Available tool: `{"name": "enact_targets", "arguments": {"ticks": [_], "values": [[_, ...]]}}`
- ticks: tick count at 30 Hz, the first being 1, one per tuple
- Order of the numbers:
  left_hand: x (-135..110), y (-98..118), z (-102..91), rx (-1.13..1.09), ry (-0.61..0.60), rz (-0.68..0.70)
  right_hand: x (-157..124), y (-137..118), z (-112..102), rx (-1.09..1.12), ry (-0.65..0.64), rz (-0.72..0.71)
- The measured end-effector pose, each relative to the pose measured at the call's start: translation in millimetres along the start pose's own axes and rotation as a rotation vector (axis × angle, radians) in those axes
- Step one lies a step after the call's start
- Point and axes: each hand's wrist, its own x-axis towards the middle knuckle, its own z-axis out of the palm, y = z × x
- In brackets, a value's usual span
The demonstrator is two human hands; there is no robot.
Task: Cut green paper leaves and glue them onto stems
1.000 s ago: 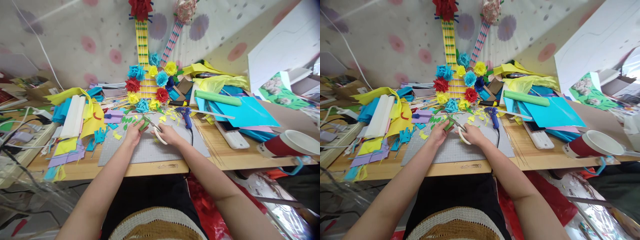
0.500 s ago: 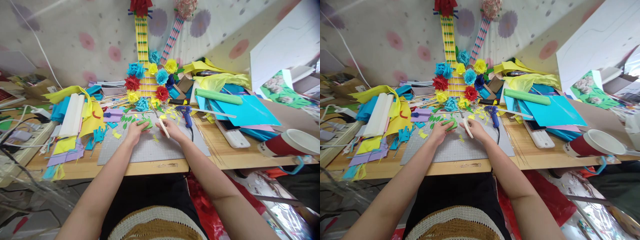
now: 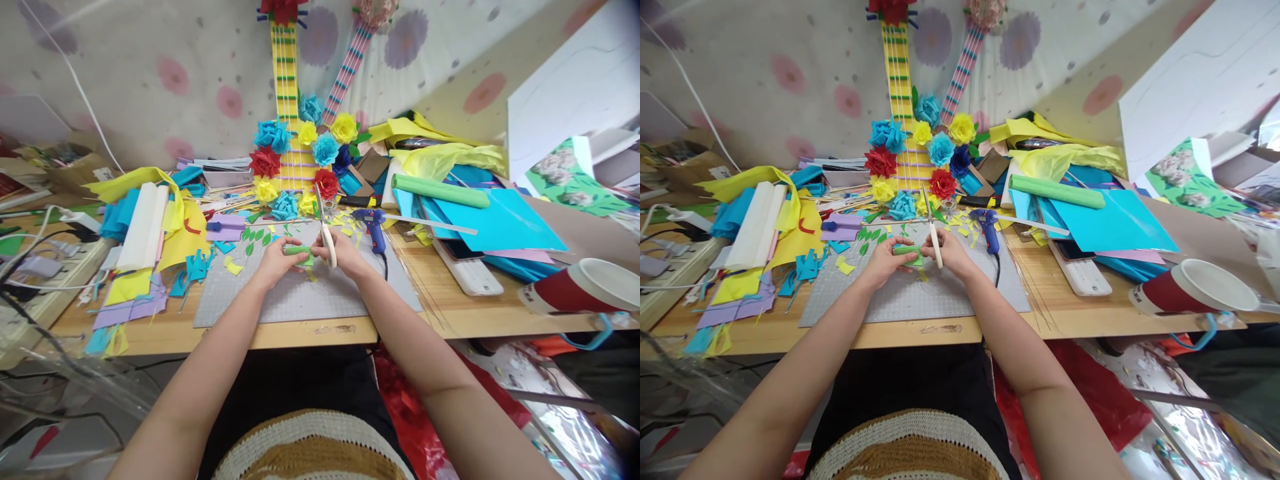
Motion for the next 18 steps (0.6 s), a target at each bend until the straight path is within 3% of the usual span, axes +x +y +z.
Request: {"name": "enact_targets", "arguments": {"ticks": [3,7,18], "values": [[1,0,0.7,-0.153,0.044,-0.028,4,1,6,0.071,0.106,-0.012],[3,-1,1.8,-0.296,-0.009,-0.127,8,5,14,0.144,0.226,-0.033],[5,-3,6.4,-0.299,0.169,-0.084,8,7,21,0.149,0.291,-0.021]]}}
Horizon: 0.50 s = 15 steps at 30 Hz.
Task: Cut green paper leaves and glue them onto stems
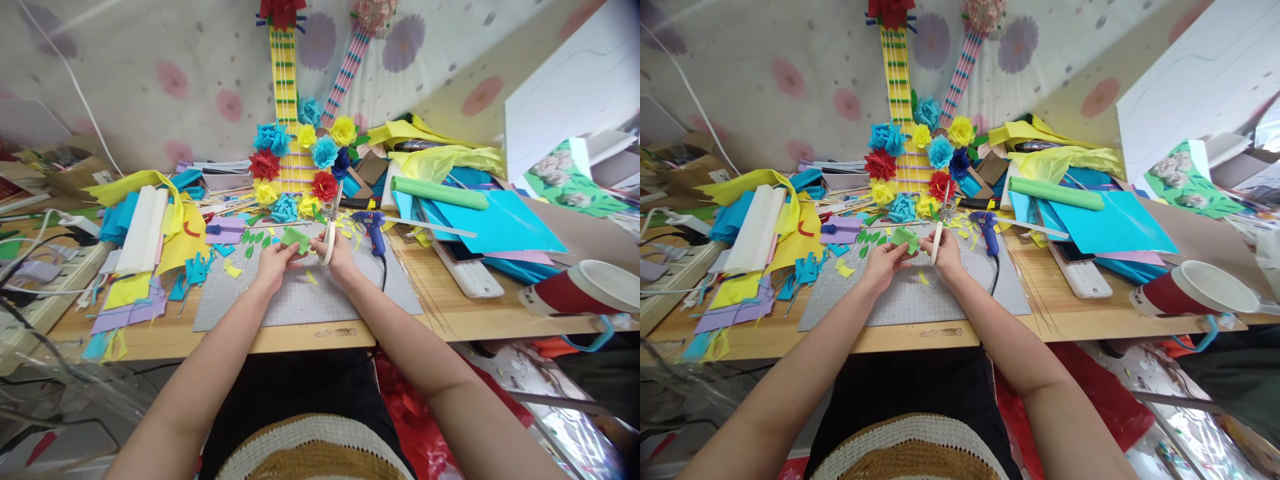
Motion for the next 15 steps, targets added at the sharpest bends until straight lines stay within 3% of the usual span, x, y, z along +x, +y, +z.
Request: {"name": "enact_targets", "arguments": {"ticks": [5,9,15], "values": [[0,-1,0.6,-0.019,-0.030,0.028,1,4,3,0.029,-0.001,0.011],[1,3,0.4,-0.015,0.031,0.038,1,1,-1,-0.056,-0.082,-0.005],[6,15,-12.1,-0.132,0.123,0.153,-7,-16,-21,-0.775,-0.220,-0.105]]}}
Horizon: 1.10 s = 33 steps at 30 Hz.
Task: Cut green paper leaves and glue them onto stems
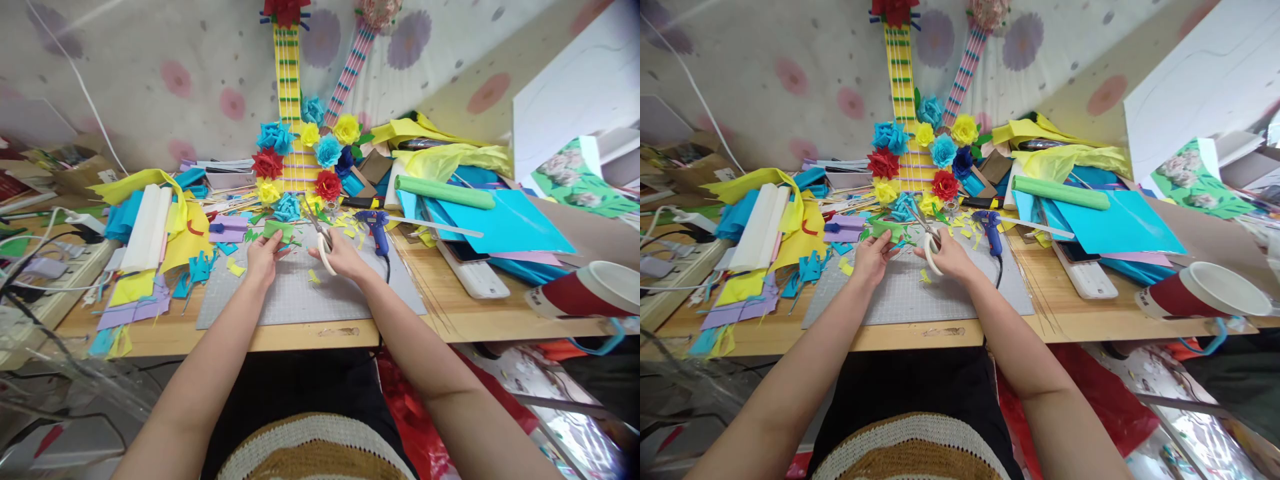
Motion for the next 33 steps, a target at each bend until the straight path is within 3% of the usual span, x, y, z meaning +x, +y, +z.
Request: {"name": "enact_targets", "arguments": {"ticks": [4,8,25,33], "values": [[2,3,-5.0,-0.084,-0.010,0.015,-8,-3,-2,-0.270,-0.162,-0.105],[0,1,-4.8,-0.081,-0.042,0.028,-10,-5,2,-0.370,-0.219,-0.162],[-3,-6,-2.8,-0.078,-0.093,0.003,-10,-9,5,-0.334,-0.220,-0.131],[-3,-4,-1.0,-0.134,-0.097,-0.083,-10,-11,6,-0.321,-0.214,-0.129]]}}
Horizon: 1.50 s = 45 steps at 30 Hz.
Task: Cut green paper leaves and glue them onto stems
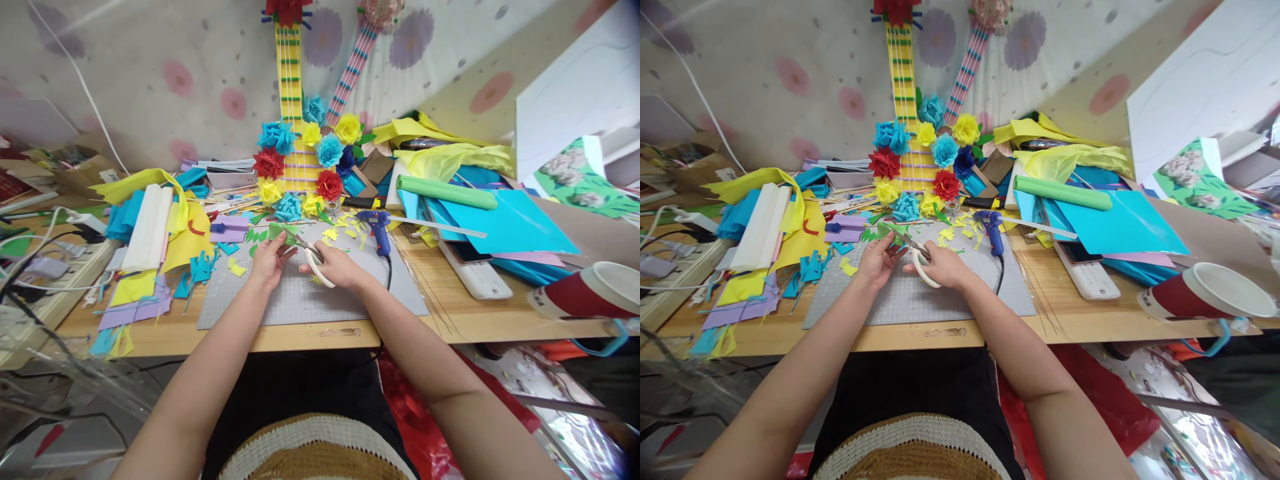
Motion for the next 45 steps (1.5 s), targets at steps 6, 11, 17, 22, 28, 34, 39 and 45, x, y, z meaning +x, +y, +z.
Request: {"name": "enact_targets", "arguments": {"ticks": [6,11,17,22,28,34,39,45], "values": [[1,1,-0.2,0.001,0.035,-0.016,1,3,1,0.011,0.002,-0.003],[1,1,-1.0,0.010,0.048,0.019,1,5,0,0.022,-0.013,0.020],[-1,2,-0.4,0.054,0.048,0.056,0,6,-5,0.065,-0.053,0.030],[0,3,-1.8,0.105,0.026,0.072,2,14,-7,0.113,-0.078,0.015],[0,2,-2.1,0.168,0.012,0.076,5,29,-12,0.166,-0.129,-0.031],[0,3,-3.3,0.214,-0.040,0.053,5,35,-17,0.220,-0.178,-0.040],[-1,6,-4.5,0.269,-0.077,0.016,5,39,-21,0.227,-0.211,-0.035],[-2,7,-4.1,0.309,-0.094,0.027,2,39,-29,0.149,-0.230,-0.049]]}}
